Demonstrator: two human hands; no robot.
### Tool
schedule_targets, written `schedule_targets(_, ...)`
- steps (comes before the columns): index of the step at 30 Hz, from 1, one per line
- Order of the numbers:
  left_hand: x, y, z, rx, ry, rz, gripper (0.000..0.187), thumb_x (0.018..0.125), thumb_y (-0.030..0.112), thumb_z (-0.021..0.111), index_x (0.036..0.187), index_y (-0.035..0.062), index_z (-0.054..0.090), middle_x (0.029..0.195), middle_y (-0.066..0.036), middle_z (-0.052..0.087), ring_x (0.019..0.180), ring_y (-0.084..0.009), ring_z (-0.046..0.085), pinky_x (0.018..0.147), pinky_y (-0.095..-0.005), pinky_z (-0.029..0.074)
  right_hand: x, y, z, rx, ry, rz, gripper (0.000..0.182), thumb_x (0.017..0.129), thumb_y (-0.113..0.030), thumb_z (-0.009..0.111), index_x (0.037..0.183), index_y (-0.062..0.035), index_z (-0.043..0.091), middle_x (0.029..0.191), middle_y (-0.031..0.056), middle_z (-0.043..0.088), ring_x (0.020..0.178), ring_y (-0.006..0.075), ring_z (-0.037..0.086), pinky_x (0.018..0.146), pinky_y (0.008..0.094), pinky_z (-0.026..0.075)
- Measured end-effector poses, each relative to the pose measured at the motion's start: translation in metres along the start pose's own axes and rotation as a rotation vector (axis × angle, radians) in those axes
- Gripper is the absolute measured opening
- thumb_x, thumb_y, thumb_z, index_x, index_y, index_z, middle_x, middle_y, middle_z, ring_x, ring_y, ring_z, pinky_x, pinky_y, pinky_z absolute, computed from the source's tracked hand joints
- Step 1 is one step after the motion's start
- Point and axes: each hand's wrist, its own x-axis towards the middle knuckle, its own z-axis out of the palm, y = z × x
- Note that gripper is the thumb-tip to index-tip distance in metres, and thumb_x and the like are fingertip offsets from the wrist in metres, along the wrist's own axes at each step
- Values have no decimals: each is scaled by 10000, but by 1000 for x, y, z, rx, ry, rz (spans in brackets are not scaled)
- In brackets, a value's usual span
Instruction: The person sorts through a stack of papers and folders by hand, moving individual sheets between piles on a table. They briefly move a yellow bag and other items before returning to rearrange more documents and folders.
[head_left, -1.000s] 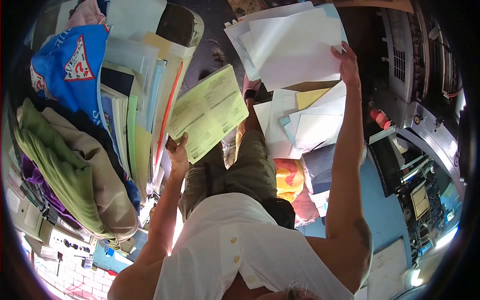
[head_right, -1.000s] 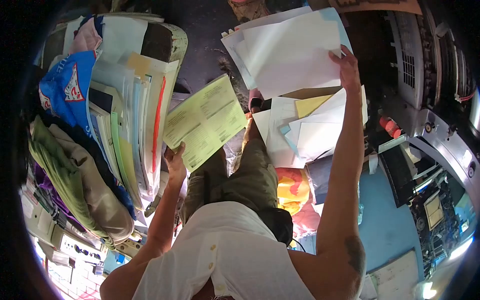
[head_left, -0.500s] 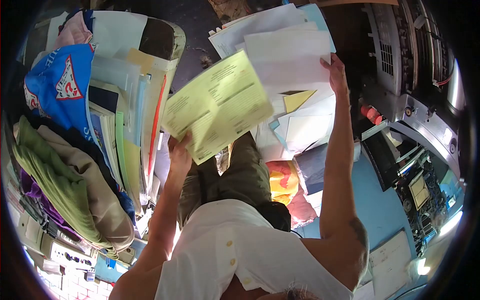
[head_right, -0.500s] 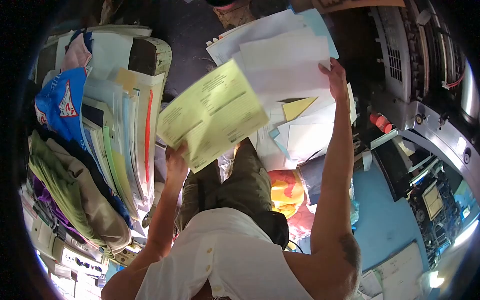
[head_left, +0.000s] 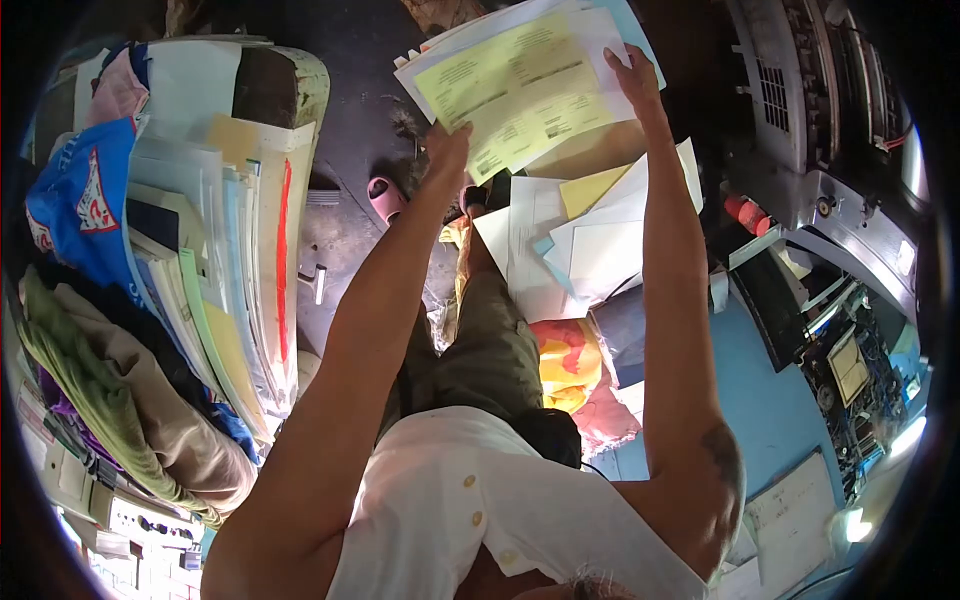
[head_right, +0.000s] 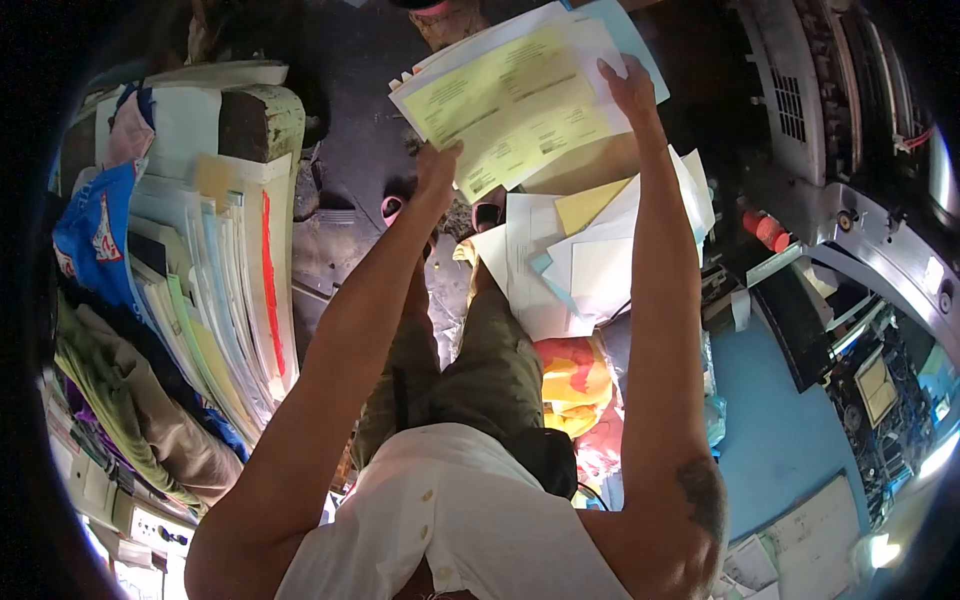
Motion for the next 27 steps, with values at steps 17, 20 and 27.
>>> schedule_targets(17, 31, 4, 24, 281, 51, 233, 615, 803, 108, 718, 1293, 0, 362, 1199, -235, 586, 1135, -328, 589, 969, -393, 456, -3, -8, -20, -305, 123, -256, 497, 725, -399, 795, 1086, -71, 699, 936, 172, 716, 890, 352, 685, 893, 473, 507)
schedule_targets(20, 31, 6, 33, 418, -6, 120, 633, 791, 135, 732, 1282, -16, 364, 1202, -260, 588, 1124, -370, 603, 976, -408, 465, 2, 5, -32, -267, 118, -245, 466, 700, -376, 809, 1016, -54, 694, 952, 165, 713, 897, 354, 688, 817, 470, 542)
schedule_targets(27, 34, 8, 24, 847, 351, 511, 796, 717, 166, 793, 1359, 1, 354, 1336, -254, 451, 1293, -410, 375, 1059, -506, 346, -38, -24, -17, -590, 235, -166, 669, 671, -365, 830, 1220, -81, 573, 1174, 178, 561, 1112, 394, 540, 853, 555, 489)
